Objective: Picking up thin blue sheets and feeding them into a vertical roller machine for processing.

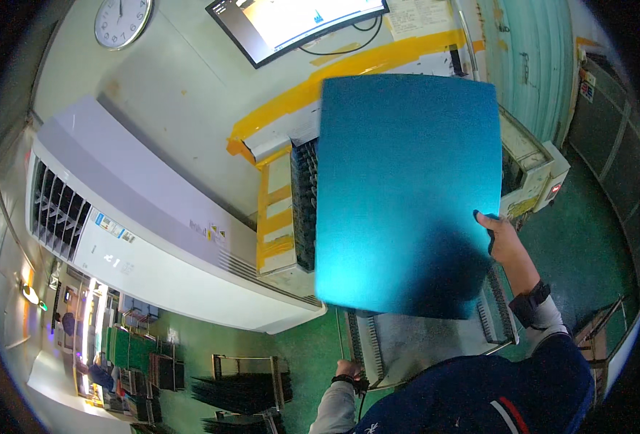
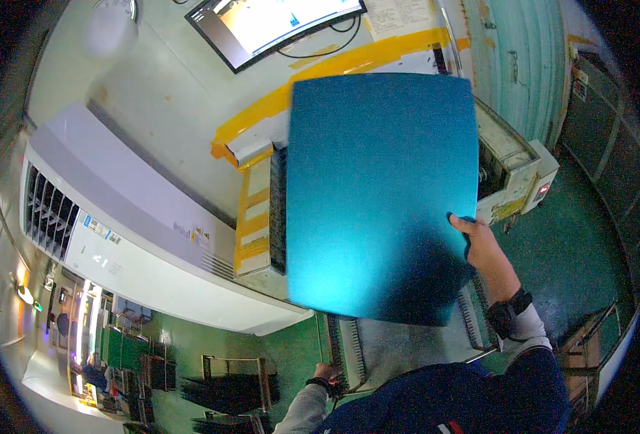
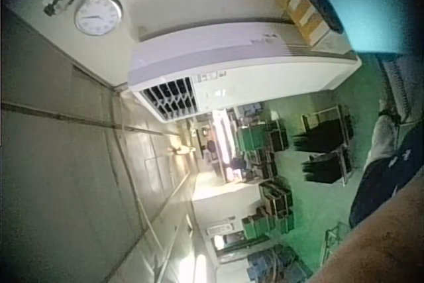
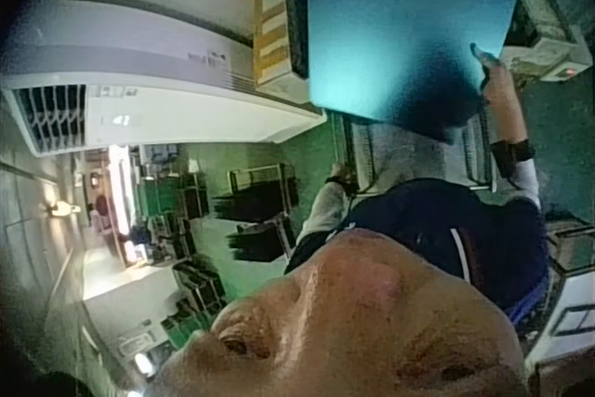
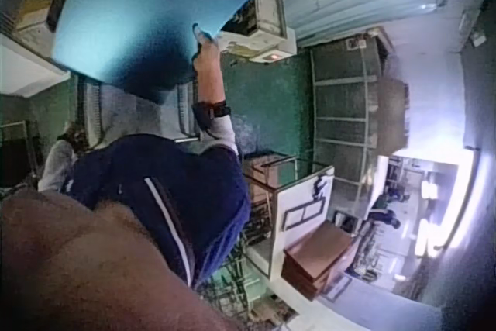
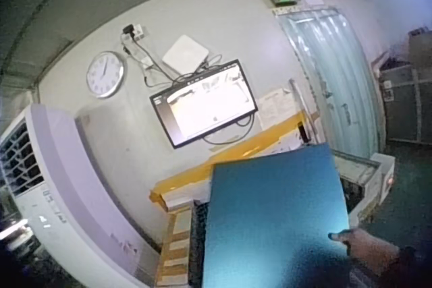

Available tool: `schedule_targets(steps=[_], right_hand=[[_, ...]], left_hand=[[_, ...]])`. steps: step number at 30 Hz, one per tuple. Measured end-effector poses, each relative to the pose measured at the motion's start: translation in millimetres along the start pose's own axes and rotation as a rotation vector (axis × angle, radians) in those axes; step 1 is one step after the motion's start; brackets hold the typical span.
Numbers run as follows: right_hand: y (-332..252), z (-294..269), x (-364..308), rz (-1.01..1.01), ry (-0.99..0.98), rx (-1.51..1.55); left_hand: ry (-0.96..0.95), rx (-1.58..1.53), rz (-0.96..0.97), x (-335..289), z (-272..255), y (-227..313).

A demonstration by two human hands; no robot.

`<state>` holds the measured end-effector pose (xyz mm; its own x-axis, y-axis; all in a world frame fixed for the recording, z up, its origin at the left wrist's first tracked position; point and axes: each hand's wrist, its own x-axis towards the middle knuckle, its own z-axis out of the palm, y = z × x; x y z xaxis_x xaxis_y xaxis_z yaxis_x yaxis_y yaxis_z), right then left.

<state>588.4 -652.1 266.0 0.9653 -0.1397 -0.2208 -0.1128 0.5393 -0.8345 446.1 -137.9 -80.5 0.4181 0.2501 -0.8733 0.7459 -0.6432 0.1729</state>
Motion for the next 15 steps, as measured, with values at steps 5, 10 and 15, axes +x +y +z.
schedule_targets(steps=[5, 10, 15], right_hand=[[23, 17, 9, 0.082, -0.139, 0.133], [58, 17, 35, 0.251, -0.134, 0.259], [93, 22, 59, 0.269, -0.006, 0.284]], left_hand=[[0.049, -0.2, -0.084, 1, 5, 1], [-0.013, -0.269, -0.039, 15, 6, -8], [0.061, -0.128, -0.072, 18, 9, -5]])
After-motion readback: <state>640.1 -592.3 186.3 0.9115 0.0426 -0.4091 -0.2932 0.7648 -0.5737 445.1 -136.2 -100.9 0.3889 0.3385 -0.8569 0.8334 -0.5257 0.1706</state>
